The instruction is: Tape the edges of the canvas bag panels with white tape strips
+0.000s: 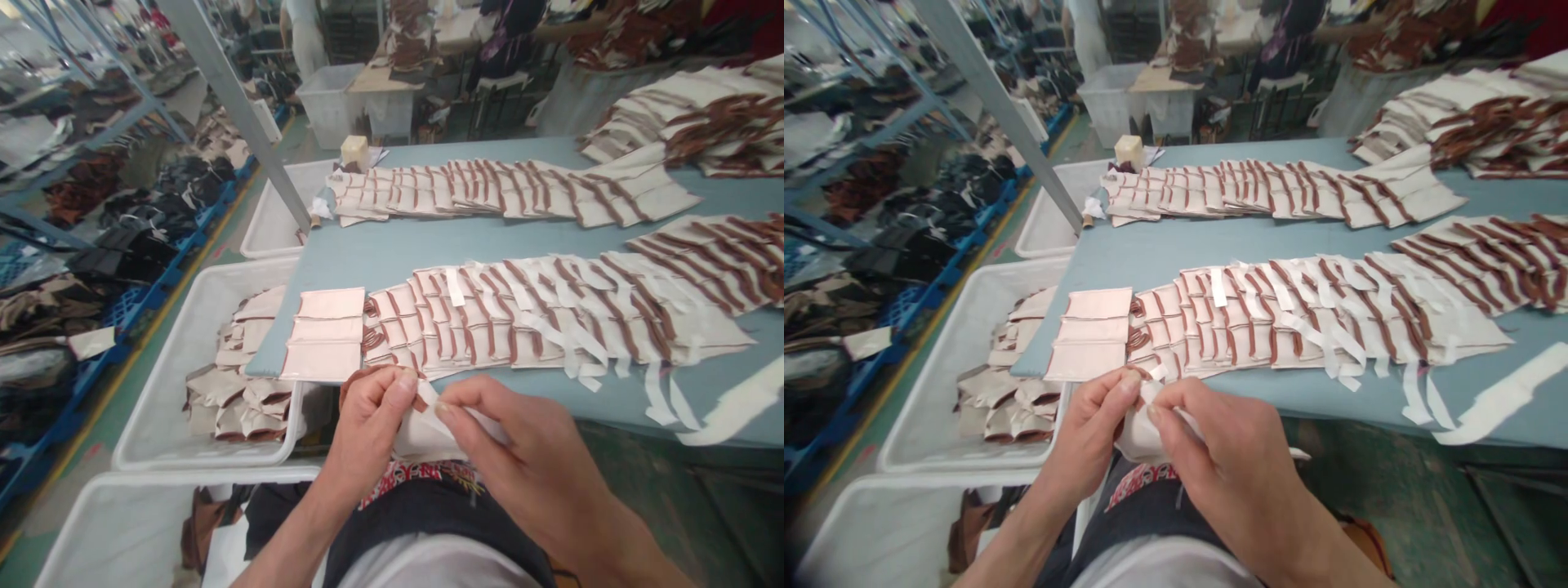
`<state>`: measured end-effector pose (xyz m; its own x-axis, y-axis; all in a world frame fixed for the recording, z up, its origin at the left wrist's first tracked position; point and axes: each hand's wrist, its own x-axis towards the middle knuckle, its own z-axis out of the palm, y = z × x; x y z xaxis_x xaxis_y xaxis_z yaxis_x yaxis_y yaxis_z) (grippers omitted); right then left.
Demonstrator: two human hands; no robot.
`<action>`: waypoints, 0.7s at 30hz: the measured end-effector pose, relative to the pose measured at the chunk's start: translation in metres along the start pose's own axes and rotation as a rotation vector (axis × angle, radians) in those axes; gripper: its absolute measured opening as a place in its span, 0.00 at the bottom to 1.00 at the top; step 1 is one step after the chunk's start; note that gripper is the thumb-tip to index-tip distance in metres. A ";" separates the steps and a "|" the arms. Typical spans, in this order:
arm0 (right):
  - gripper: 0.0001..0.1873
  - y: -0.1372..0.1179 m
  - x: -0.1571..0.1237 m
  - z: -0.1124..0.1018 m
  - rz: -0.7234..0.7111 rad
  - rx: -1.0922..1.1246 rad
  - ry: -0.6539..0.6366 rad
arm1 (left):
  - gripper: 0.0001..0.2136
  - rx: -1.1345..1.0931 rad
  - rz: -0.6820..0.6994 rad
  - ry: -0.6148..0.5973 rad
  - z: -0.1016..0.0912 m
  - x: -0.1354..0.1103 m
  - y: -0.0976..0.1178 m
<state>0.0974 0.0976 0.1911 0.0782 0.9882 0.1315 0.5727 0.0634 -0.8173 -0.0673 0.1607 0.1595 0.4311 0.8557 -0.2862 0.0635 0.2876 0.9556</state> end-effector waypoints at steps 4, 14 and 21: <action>0.11 0.005 0.000 0.019 -0.086 -0.201 0.110 | 0.25 -0.036 0.008 0.007 -0.002 -0.004 -0.002; 0.10 0.010 0.000 0.022 -0.043 -0.113 0.122 | 0.13 -0.084 -0.091 -0.219 -0.024 -0.009 0.014; 0.09 -0.001 -0.003 0.007 -0.054 0.004 0.166 | 0.12 -0.093 -0.088 -0.258 -0.025 -0.001 0.014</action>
<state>0.0906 0.0950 0.1878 0.1816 0.9468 0.2656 0.5760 0.1165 -0.8091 -0.0892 0.1742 0.1714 0.6431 0.6916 -0.3289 0.0326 0.4043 0.9140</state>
